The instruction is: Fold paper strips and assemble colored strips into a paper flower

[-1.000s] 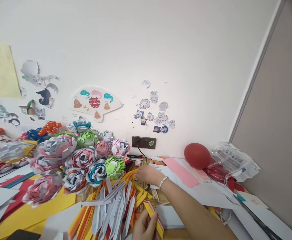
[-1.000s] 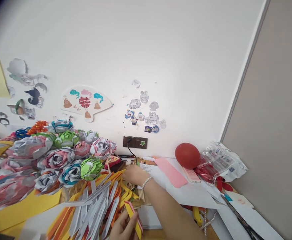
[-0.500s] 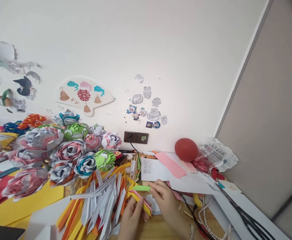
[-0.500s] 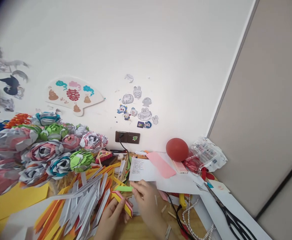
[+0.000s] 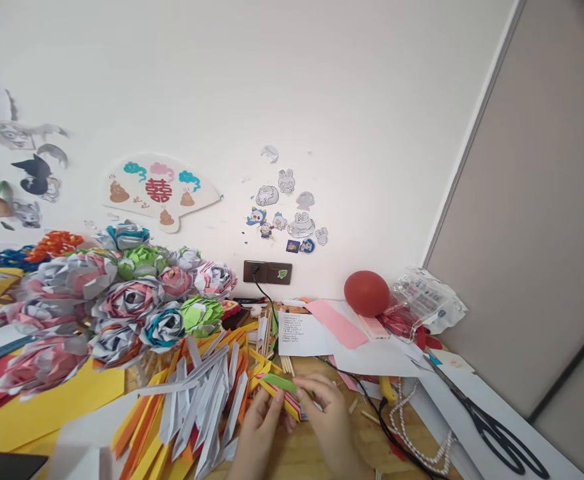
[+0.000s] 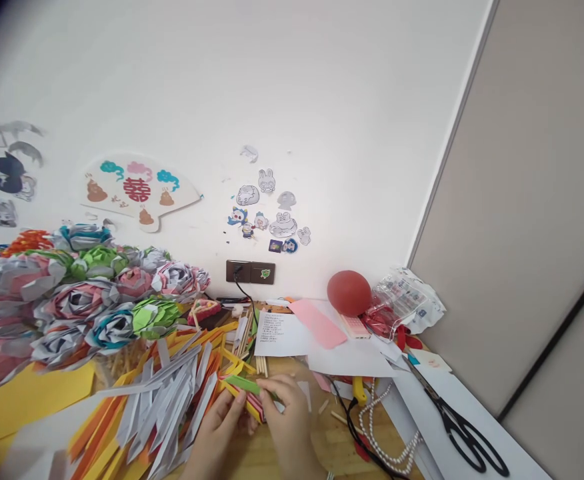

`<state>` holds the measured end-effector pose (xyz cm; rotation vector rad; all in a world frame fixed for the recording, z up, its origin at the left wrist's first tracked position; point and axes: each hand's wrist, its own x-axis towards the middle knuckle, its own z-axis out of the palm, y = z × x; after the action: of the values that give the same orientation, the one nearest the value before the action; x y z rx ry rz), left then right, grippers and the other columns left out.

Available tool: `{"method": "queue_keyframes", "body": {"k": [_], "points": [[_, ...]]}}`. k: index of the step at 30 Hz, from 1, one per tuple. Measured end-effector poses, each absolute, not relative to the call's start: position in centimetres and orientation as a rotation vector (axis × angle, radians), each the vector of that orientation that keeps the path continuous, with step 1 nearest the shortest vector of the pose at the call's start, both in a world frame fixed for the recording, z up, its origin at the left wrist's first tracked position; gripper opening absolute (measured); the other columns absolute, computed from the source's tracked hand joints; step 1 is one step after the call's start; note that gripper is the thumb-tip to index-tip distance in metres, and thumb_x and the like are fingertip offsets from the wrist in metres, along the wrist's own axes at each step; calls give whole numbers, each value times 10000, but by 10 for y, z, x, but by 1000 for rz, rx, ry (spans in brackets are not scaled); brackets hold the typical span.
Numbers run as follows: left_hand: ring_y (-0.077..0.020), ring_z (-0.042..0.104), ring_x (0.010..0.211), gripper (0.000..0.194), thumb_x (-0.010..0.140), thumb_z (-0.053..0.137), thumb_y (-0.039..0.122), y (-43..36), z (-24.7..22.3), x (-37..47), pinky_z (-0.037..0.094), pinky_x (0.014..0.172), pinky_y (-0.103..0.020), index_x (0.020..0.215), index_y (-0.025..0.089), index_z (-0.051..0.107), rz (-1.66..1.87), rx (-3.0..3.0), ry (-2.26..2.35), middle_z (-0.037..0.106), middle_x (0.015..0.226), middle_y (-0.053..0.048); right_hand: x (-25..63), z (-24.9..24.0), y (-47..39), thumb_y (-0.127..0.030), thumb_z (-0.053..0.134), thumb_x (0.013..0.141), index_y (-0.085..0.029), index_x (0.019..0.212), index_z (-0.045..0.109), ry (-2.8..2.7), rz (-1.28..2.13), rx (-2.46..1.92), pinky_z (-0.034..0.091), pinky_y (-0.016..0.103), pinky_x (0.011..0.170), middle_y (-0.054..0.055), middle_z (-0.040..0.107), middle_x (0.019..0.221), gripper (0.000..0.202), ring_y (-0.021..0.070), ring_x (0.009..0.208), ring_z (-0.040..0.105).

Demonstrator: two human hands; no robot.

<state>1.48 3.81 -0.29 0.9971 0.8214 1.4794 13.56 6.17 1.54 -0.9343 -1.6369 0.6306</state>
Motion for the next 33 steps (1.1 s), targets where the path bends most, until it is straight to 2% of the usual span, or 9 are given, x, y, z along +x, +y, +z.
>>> {"method": "queue_keyframes", "body": {"k": [9, 13, 15, 17, 20, 23, 28, 31, 33], "points": [[-114, 509, 479, 290, 720, 580, 446, 39, -3, 14, 398, 518, -230, 733, 159, 543, 1479, 1017, 854, 571, 529, 31, 129, 13, 57, -163, 548, 725, -198, 740, 686, -1705, 559, -892, 490, 301, 671, 56, 629, 735, 144, 186, 729, 590], [-101, 493, 442, 304, 693, 605, 457, 40, -3, 14, 379, 472, -215, 723, 165, 526, 1487, 999, 866, 548, 510, 49, 132, 21, 55, -171, 523, 749, -197, 733, 665, -1783, 623, -849, 479, 289, 715, 52, 593, 797, 146, 173, 788, 574], [-81, 461, 391, 322, 672, 621, 469, 40, -3, 15, 356, 430, -199, 694, 165, 516, 1471, 964, 886, 522, 479, 65, 138, 27, 55, -190, 522, 761, -206, 804, 652, -1857, 667, -824, 465, 298, 778, 53, 587, 878, 138, 175, 858, 563], [-65, 433, 355, 331, 664, 627, 473, 40, -5, 17, 330, 398, -184, 661, 166, 503, 1433, 946, 882, 491, 444, 80, 145, 34, 56, -234, 539, 768, -224, 1000, 598, -1938, 692, -798, 437, 320, 849, 66, 560, 1035, 240, 191, 966, 529], [-57, 423, 325, 366, 636, 638, 502, 40, -10, 21, 318, 370, -177, 645, 165, 497, 1320, 973, 824, 492, 429, 77, 150, 38, 56, -320, 485, 821, -255, 1252, 399, -2032, 744, -749, 361, 354, 951, 73, 444, 1257, 444, 206, 1129, 429], [-59, 419, 316, 410, 604, 640, 545, 39, -12, 24, 324, 364, -182, 674, 163, 508, 1235, 975, 753, 517, 443, 63, 145, 33, 54, -382, 387, 868, -260, 1260, 394, -2091, 764, -657, 314, 355, 991, 62, 447, 1261, 410, 198, 1168, 392], [-58, 415, 354, 369, 669, 602, 519, 34, -2, 24, 314, 402, -179, 645, 161, 513, 1216, 967, 730, 492, 415, 62, 132, 20, 52, -435, 297, 884, -240, 1175, 488, -2004, 707, -652, 346, 360, 961, 78, 524, 1165, 399, 201, 1102, 453], [-48, 399, 372, 346, 670, 622, 483, 31, 2, 24, 311, 409, -169, 622, 157, 517, 1240, 895, 725, 487, 434, 64, 134, 22, 53, -403, 287, 895, -239, 1170, 491, -2000, 749, -668, 336, 355, 968, 78, 524, 1168, 380, 191, 1113, 447], [-41, 402, 391, 314, 678, 635, 446, 30, 3, 24, 327, 419, -164, 643, 150, 537, 1254, 837, 683, 513, 485, 53, 139, 29, 55, -412, 374, 866, -233, 1242, 417, -2084, 842, -647, 323, 353, 977, 85, 474, 1232, 419, 194, 1152, 416]]}}
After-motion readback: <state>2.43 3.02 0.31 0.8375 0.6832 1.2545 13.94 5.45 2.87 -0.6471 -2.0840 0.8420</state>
